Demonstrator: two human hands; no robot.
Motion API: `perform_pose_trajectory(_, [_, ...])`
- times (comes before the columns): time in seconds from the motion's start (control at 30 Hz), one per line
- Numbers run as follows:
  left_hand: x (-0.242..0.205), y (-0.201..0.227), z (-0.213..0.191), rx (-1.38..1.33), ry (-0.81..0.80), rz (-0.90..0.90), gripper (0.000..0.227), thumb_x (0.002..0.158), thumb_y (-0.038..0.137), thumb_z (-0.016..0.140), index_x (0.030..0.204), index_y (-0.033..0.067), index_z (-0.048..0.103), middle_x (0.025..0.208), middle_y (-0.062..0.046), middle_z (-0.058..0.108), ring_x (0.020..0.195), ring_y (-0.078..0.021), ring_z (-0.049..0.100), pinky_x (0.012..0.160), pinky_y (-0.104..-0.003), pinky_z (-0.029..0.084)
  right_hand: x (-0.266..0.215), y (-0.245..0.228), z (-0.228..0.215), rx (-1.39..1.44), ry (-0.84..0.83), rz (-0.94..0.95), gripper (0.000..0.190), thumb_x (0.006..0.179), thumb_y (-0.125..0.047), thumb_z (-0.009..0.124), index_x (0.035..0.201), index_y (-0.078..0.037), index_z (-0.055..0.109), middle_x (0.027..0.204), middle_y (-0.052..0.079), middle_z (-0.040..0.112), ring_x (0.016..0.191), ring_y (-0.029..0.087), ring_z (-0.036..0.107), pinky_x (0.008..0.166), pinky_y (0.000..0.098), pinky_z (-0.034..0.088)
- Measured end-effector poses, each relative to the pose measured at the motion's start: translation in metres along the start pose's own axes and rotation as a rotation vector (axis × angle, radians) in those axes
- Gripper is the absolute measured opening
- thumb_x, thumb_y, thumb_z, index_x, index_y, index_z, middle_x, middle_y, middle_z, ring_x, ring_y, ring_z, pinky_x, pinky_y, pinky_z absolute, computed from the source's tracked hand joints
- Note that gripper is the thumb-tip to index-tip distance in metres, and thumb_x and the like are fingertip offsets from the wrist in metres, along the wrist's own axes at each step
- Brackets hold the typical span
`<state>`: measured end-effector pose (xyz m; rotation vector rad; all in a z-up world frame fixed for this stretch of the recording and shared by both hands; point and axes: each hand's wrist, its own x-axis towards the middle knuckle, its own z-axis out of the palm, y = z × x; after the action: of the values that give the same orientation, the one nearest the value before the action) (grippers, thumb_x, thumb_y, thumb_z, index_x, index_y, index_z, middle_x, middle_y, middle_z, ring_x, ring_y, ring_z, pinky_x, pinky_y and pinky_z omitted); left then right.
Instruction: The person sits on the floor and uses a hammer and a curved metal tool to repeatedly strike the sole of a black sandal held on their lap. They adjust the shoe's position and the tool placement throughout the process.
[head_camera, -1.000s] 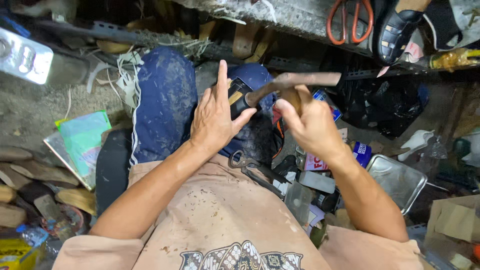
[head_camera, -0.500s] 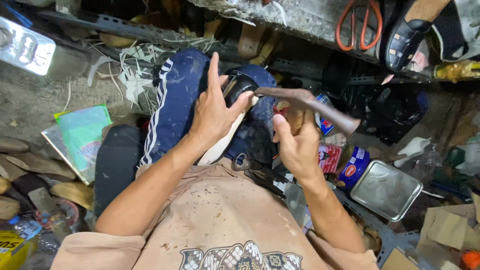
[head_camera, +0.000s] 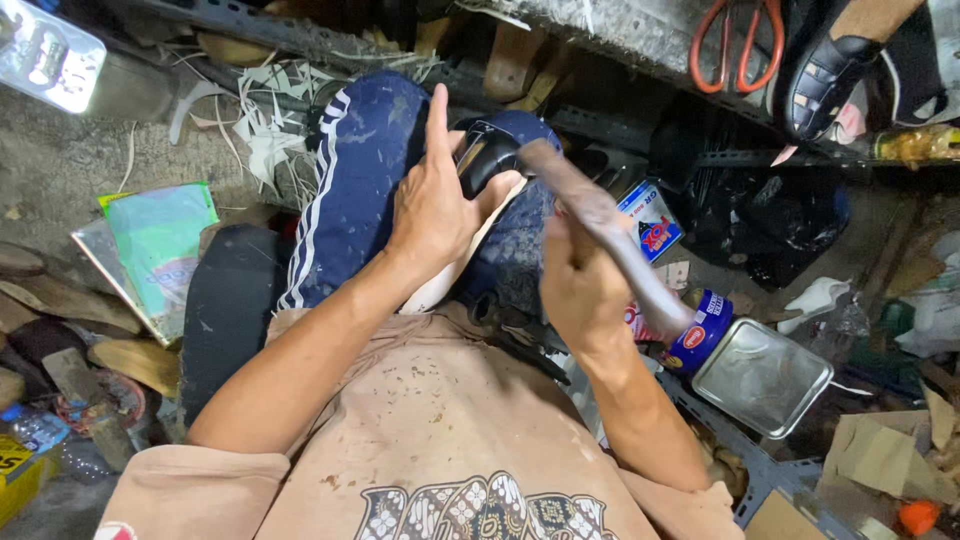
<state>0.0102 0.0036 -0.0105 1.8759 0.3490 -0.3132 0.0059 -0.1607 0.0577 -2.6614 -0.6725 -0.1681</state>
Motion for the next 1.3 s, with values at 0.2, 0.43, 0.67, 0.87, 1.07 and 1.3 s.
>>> perform_pose_trajectory(0.2, [0.006,0.0,0.001,0.017,-0.03,-0.069,0.111,0.084,0.048,0.075,0.163,0.0186,0.002,0.143,-0.009,0.064,0.124,-0.0415,0.064,0.103,-0.059,0.05,-0.025,0.022,0.038,-0.132,0.053,-0.005,0.026,0.101,-0.025,0.065,0.094,-0.002,0.056,0.061,0.012,0.055,0.052,0.034,0.06,0.051,0.0386,0.049])
perform_pose_trajectory(0.43, [0.019,0.004,-0.019,0.01,-0.097,0.064,0.095,0.085,0.048,0.069,0.161,0.0223,0.017,0.141,-0.005,0.065,0.121,-0.0413,0.065,0.101,-0.058,0.051,-0.015,0.019,-0.01,0.537,-0.003,0.383,0.022,0.101,-0.017,0.067,0.081,-0.009,0.066,0.055,0.002,0.061,0.05,0.012,0.056,0.052,0.0263,0.047])
perform_pose_trajectory(0.67, [0.038,0.029,-0.037,0.635,-0.135,0.558,0.068,0.081,0.069,0.068,0.115,0.0107,0.066,0.085,-0.018,0.073,0.08,-0.0414,0.074,0.077,-0.052,0.057,-0.049,0.076,-0.057,0.37,-0.153,0.52,0.02,0.094,-0.019,0.075,0.092,-0.003,0.063,0.065,0.017,0.061,0.06,0.025,0.056,0.063,0.0415,0.047])
perform_pose_trajectory(0.87, [-0.014,-0.02,-0.034,0.813,0.323,0.837,0.09,0.066,0.075,0.076,0.117,0.0018,0.066,0.083,-0.01,0.06,0.077,-0.0295,0.06,0.076,-0.047,0.046,-0.036,0.054,-0.044,0.195,-0.073,0.189,0.021,0.105,-0.026,0.063,0.086,-0.018,0.058,0.059,-0.005,0.067,0.051,0.014,0.061,0.062,0.0264,0.053])
perform_pose_trajectory(1.07, [-0.007,-0.024,-0.03,0.846,0.371,0.872,0.084,0.06,0.073,0.077,0.108,0.0054,0.067,0.076,-0.008,0.059,0.072,-0.0275,0.062,0.069,-0.043,0.048,0.003,0.021,-0.056,0.077,0.126,-0.215,0.033,0.103,-0.032,0.062,0.083,-0.006,0.066,0.064,0.011,0.059,0.055,0.03,0.061,0.055,0.0325,0.05])
perform_pose_trajectory(1.3, [-0.001,-0.026,-0.026,0.831,0.37,0.867,0.083,0.061,0.075,0.075,0.105,0.0041,0.067,0.075,-0.01,0.06,0.07,-0.0287,0.062,0.068,-0.043,0.047,-0.009,0.031,-0.028,-0.114,-0.034,-0.184,0.027,0.102,-0.039,0.057,0.096,-0.014,0.064,0.059,0.008,0.06,0.051,0.03,0.064,0.052,0.0365,0.051])
